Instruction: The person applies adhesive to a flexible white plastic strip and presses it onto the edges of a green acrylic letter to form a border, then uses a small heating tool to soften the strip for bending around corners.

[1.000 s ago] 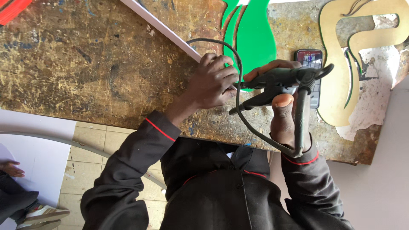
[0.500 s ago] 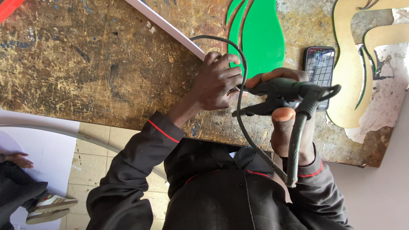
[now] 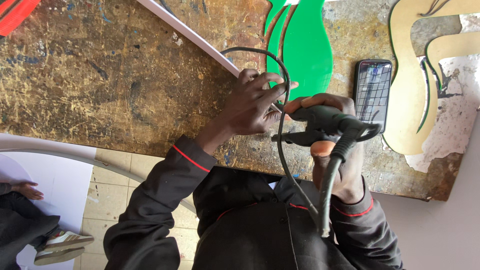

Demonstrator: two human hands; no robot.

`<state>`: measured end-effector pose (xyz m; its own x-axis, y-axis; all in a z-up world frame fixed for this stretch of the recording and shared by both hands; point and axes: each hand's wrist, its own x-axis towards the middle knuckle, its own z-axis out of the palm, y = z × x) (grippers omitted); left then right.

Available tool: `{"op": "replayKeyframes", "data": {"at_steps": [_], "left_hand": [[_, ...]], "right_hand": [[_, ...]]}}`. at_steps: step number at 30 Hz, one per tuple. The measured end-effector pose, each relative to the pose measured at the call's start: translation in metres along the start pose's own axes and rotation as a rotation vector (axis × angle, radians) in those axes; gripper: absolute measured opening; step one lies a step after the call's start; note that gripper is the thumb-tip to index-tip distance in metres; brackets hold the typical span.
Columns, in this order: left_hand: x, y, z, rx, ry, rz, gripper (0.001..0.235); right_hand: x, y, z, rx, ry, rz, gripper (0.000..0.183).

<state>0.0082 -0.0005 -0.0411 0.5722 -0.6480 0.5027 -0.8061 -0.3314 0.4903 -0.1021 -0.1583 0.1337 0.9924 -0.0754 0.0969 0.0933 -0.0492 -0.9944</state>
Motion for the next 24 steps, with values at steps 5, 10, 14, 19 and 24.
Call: {"op": "replayKeyframes", "data": {"at_steps": [5,10,14,19,24], "left_hand": [[-0.001,-0.001,0.006,0.0,0.002,-0.004,0.076],[-0.008,-0.005,0.014,0.006,-0.001,0.008,0.083],[-0.008,-0.006,0.011,0.066,0.016,0.072,0.086],[-0.005,-0.006,0.002,0.185,-0.052,0.129,0.088],[-0.004,-0.002,0.005,0.205,-0.02,0.134,0.076]], "right_hand": [[0.0,0.003,-0.004,-0.076,-0.056,-0.047,0.087],[0.007,-0.009,-0.003,-0.2,-0.039,-0.05,0.091],[0.011,-0.009,-0.006,-0.251,-0.073,-0.085,0.088],[0.015,-0.018,-0.008,-0.375,-0.124,-0.114,0.083],[0.015,-0.024,-0.009,-0.499,-0.145,-0.141,0.081]]}}
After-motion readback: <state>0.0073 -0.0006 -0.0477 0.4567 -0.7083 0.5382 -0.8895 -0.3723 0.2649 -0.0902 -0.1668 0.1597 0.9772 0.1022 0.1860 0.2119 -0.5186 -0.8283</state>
